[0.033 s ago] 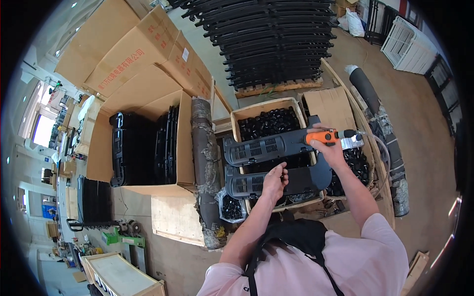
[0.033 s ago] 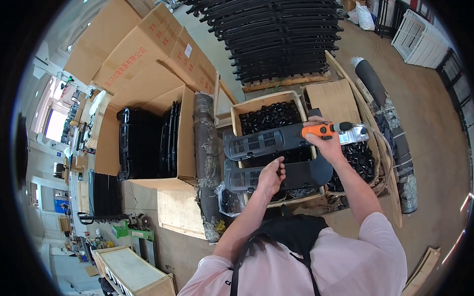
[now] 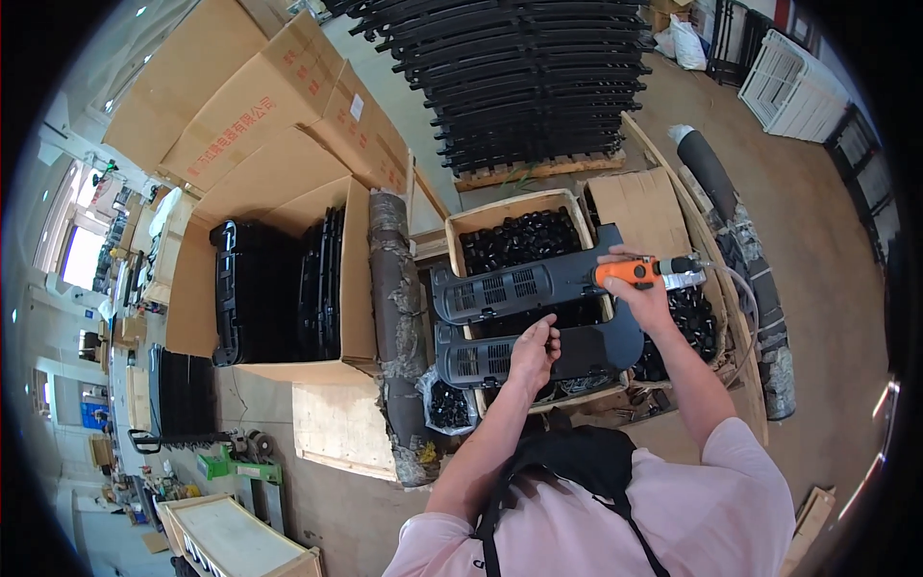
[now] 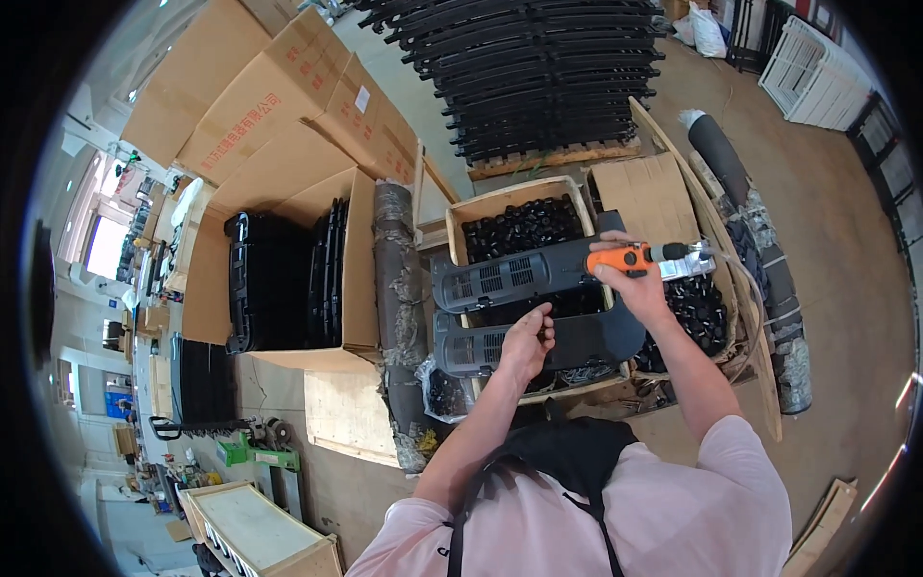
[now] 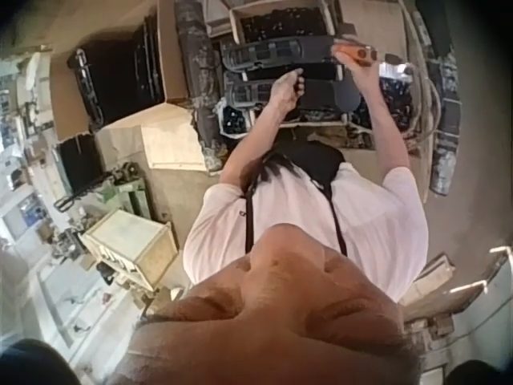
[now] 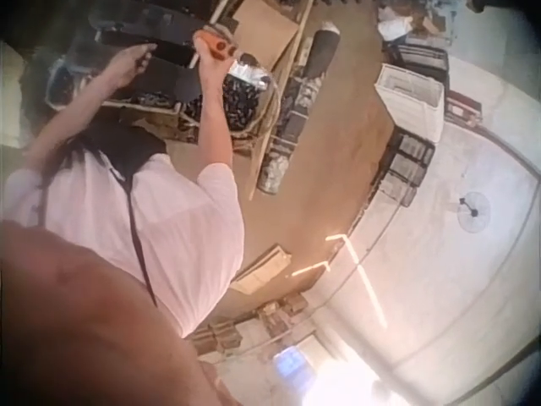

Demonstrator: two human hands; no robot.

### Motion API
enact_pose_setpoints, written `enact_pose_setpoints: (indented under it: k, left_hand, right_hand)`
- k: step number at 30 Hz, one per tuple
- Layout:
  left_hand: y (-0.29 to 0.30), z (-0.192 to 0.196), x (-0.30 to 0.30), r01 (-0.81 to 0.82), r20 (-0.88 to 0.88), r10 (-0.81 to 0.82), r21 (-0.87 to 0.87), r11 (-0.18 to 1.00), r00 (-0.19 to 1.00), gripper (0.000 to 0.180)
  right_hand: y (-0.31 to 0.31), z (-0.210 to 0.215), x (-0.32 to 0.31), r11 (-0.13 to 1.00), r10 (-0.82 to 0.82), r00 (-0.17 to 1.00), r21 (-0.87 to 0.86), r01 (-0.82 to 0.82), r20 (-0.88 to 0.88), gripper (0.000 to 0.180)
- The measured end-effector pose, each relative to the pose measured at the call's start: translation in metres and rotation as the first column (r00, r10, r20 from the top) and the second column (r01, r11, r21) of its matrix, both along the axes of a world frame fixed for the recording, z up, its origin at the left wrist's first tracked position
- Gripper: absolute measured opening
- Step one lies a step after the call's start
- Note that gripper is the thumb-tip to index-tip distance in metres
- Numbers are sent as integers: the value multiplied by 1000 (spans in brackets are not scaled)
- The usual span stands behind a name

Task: The recorder is assembling small components and screws into black plastic covers using an electric screwdriver in a factory setting.

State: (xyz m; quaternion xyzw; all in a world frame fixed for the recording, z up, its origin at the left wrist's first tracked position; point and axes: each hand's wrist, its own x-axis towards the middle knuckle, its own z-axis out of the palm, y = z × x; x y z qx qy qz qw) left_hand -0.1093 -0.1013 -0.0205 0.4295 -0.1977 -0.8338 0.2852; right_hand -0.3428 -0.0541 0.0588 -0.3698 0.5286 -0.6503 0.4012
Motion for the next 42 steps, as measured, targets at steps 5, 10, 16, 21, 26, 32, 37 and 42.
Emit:
enact_pose_setpoints:
  k: [5,10,16,21,26,32,37,42]
  left_hand:
    - [-1,-4,-17,11,57,-11,1,1000,998,20]
    - [-8,-1,-43,67,-102,-59,77,995,993,21]
    - [-8,-6,-59,86,-186,-46,215,973,982,28]
    - [-5,-2,-74,-6,-201,62,269,963,978,29]
    - [-2,-5,-83,-15,-203,77,291,957,976,28]
    - [1,-1,-90,-4,-253,95,337,941,963,29]
    - [-2,-5,-92,76,-172,-25,298,952,985,29]
    - [-16,-19,-82,158,60,-175,223,962,983,29]
  right_hand:
    - [44,8,7,996,-91,991,32,88,99,55]
    - [66,7,2,988,-148,976,78,137,162,55]
    - [68,3,4,986,-165,964,63,155,207,56]
    - [65,-3,5,989,-150,974,39,146,172,56]
    - [64,-5,6,986,-167,972,54,160,163,56]
    - [64,0,3,984,-169,984,71,165,53,54]
    - [53,4,-7,986,-141,989,82,144,-52,53]
    - [38,3,-23,973,-164,968,132,190,-188,52]
